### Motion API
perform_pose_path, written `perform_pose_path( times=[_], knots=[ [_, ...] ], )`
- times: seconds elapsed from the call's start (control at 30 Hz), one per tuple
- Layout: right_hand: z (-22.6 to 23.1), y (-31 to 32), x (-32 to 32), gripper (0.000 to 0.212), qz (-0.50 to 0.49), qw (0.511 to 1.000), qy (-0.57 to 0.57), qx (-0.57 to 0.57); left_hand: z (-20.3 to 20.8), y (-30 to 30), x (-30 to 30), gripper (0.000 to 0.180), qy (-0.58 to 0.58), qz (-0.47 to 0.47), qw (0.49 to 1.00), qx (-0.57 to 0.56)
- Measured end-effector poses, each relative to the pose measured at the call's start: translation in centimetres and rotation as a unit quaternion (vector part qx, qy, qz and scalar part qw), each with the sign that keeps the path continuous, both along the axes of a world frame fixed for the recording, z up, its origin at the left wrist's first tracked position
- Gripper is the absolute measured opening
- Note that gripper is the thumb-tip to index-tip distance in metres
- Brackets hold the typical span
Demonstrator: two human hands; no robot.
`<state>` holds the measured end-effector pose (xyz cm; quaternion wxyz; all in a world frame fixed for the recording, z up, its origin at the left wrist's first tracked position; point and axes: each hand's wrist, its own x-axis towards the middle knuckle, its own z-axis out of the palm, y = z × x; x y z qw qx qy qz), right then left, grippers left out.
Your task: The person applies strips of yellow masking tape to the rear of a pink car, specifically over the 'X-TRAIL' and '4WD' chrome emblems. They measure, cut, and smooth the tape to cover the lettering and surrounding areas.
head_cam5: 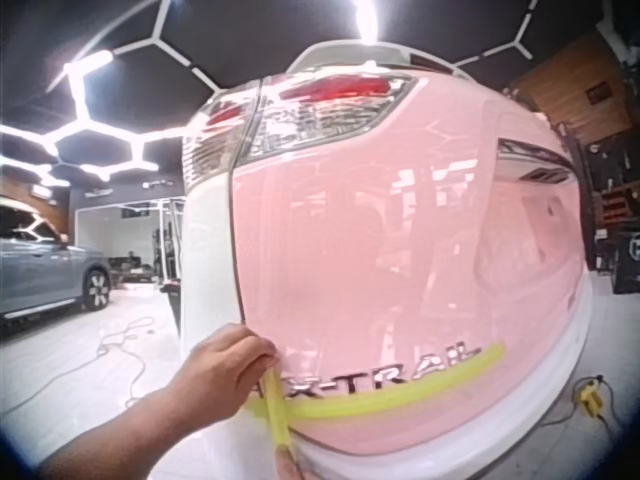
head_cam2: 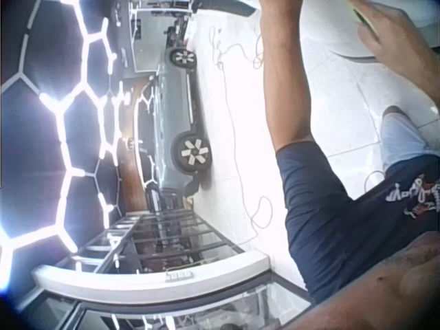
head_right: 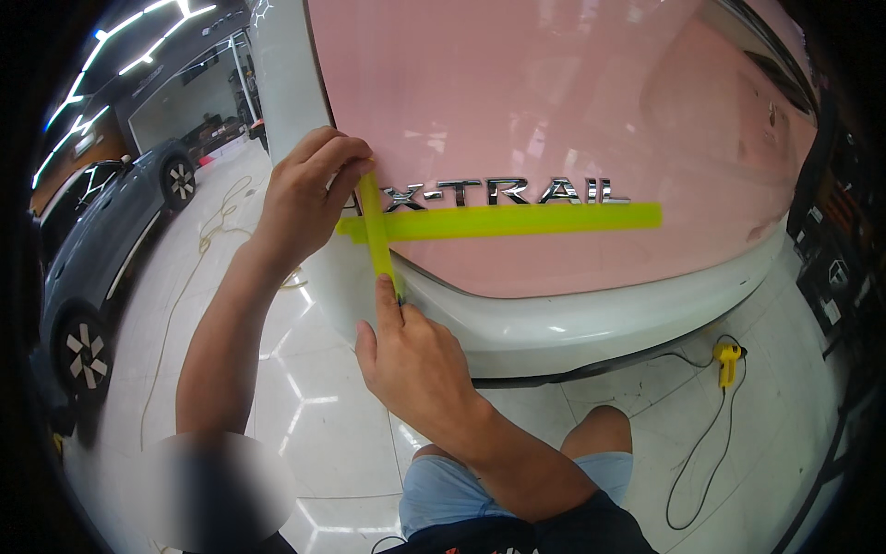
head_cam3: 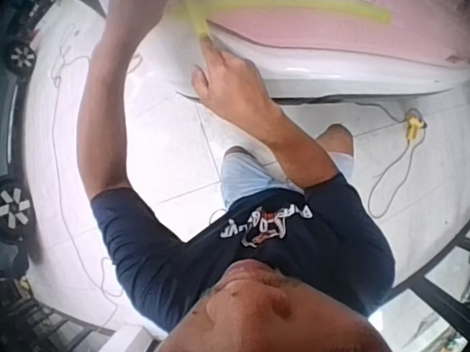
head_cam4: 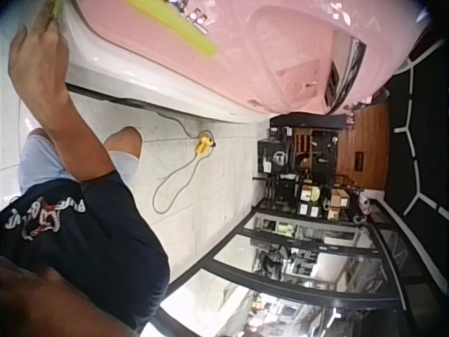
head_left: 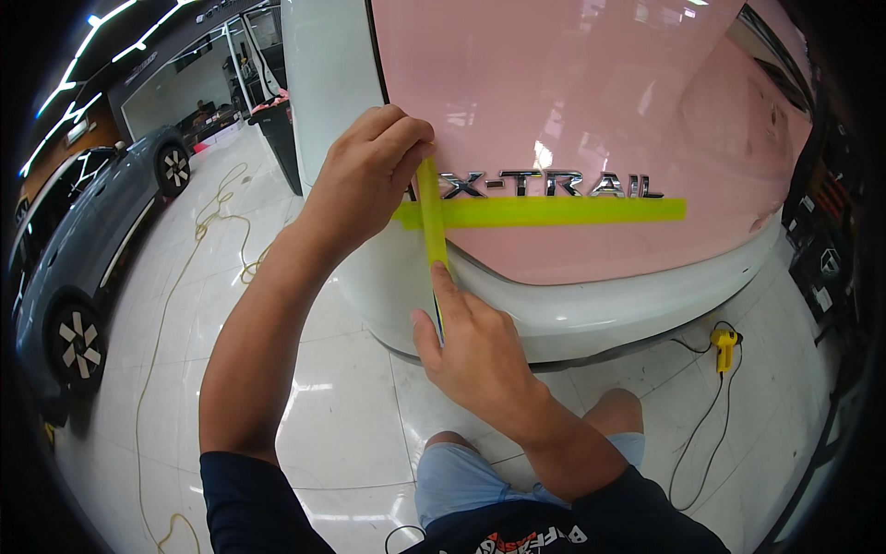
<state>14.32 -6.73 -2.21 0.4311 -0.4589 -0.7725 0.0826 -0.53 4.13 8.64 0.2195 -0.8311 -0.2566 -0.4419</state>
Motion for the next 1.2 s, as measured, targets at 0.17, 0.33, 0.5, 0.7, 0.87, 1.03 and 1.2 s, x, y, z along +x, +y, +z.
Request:
perform_pose_path(
  times=[0.17,0.33,0.5,0.7,0.87,1.03,1.2],
  knots=[
    [-0.3,0.5,0.1,0.058,0.001,0.999,-0.025,0.037,0.1,-0.2,0.1,0.008,-0.002,0.014,1.0,-0.018],
    [0.3,0.5,0.2,0.057,0.001,0.999,-0.034,0.002,0.3,-0.2,0.1,0.007,0.02,0.01,1.0,0.005],
    [0.3,0.5,0.2,0.057,0.006,1.0,-0.029,-0.005,0.3,-0.4,0.0,0.008,0.005,0.002,1.0,-0.024],
    [0.2,0.6,0.3,0.057,0.0,1.0,-0.026,0.008,0.3,-0.2,0.1,0.008,0.01,-0.004,1.0,-0.012],
    [0.1,0.6,0.3,0.056,-0.007,1.0,-0.028,0.013,0.1,-0.2,0.2,0.009,0.015,0.019,1.0,-0.009],
    [0.1,0.9,0.4,0.055,0.007,1.0,-0.001,0.007,-1.3,-0.9,1.1,0.021,-0.124,0.018,0.99,-0.063],
    [0.4,0.9,0.9,0.053,0.052,0.994,0.093,-0.032,-5.2,-1.3,-0.6,0.032,-0.03,0.031,0.996,0.08]
  ],
)
